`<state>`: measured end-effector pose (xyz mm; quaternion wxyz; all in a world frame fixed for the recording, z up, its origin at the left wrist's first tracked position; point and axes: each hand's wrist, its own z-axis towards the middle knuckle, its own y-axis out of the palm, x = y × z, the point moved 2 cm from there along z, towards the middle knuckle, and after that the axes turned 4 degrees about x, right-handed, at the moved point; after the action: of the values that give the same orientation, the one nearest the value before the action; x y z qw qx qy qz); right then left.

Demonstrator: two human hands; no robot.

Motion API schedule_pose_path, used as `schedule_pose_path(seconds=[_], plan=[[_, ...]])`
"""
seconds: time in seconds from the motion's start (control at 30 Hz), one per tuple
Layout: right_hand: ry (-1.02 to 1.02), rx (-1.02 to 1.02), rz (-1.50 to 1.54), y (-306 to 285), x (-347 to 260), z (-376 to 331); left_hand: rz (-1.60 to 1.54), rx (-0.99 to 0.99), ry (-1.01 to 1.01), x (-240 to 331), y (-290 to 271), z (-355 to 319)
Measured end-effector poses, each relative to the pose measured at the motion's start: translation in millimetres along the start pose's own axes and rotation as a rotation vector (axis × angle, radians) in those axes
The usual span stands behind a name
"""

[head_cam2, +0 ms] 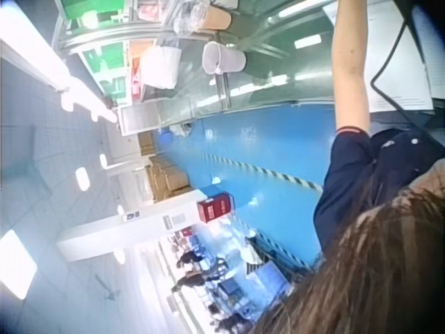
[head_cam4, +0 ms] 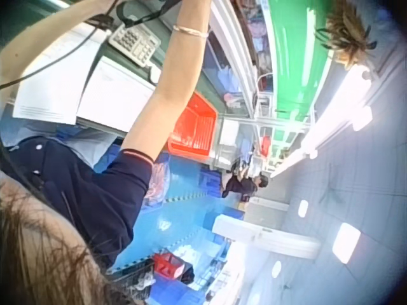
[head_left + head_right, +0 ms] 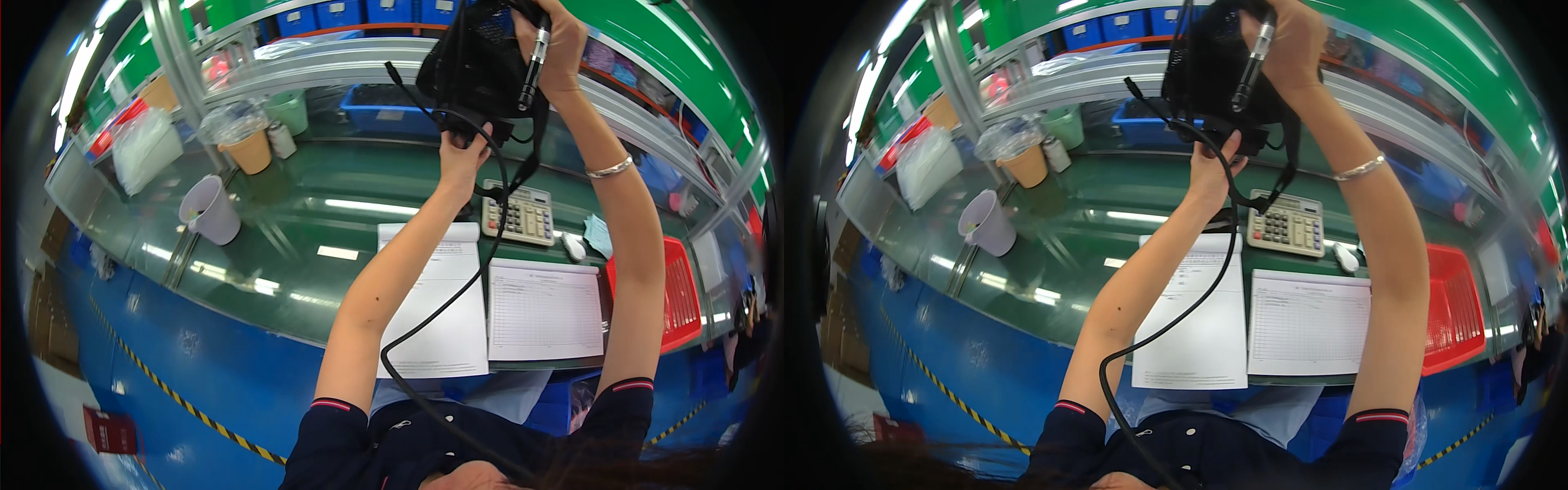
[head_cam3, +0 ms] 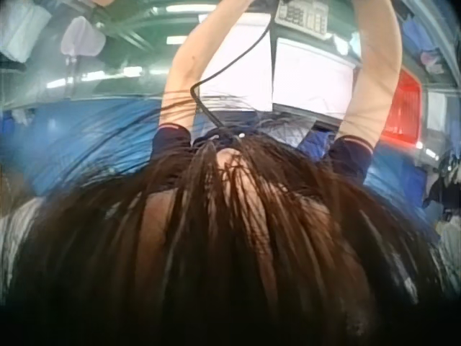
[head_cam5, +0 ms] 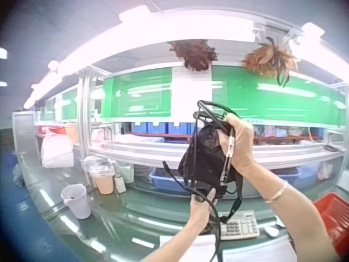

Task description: The person writes on paper sheets with a pen, presses keys on a calculator, takes a headset device out of a basket, holds and turns it by hand, places it back into the basket, and writes on the paper.

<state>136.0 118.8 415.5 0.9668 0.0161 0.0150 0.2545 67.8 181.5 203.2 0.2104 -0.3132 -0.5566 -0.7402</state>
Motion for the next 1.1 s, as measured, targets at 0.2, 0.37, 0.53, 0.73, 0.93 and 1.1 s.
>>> schedule_pose_path(seconds=[0.2,0.37,0.53,0.73,0.93,1.1], plan=[[-0.017,0.021,0.227,93,-61,-32,0.08,0.133,0.122,63,-100,6],[0.007,0.039,0.382,160,-95,-81,0.066,0.214,0.173,82,-193,1],[-0.001,-0.089,0.412,195,-112,-136,0.007,0.191,0.102,63,-256,-1],[-0.06,-0.184,0.393,210,-107,-196,-0.121,0.294,-0.066,12,-304,1],[-0.13,-0.28,0.292,209,-87,-220,-0.254,0.223,-0.288,4,-303,17],[-0.225,-0.356,0.217,201,-55,-226,-0.179,0.222,-0.349,-27,-291,59]])
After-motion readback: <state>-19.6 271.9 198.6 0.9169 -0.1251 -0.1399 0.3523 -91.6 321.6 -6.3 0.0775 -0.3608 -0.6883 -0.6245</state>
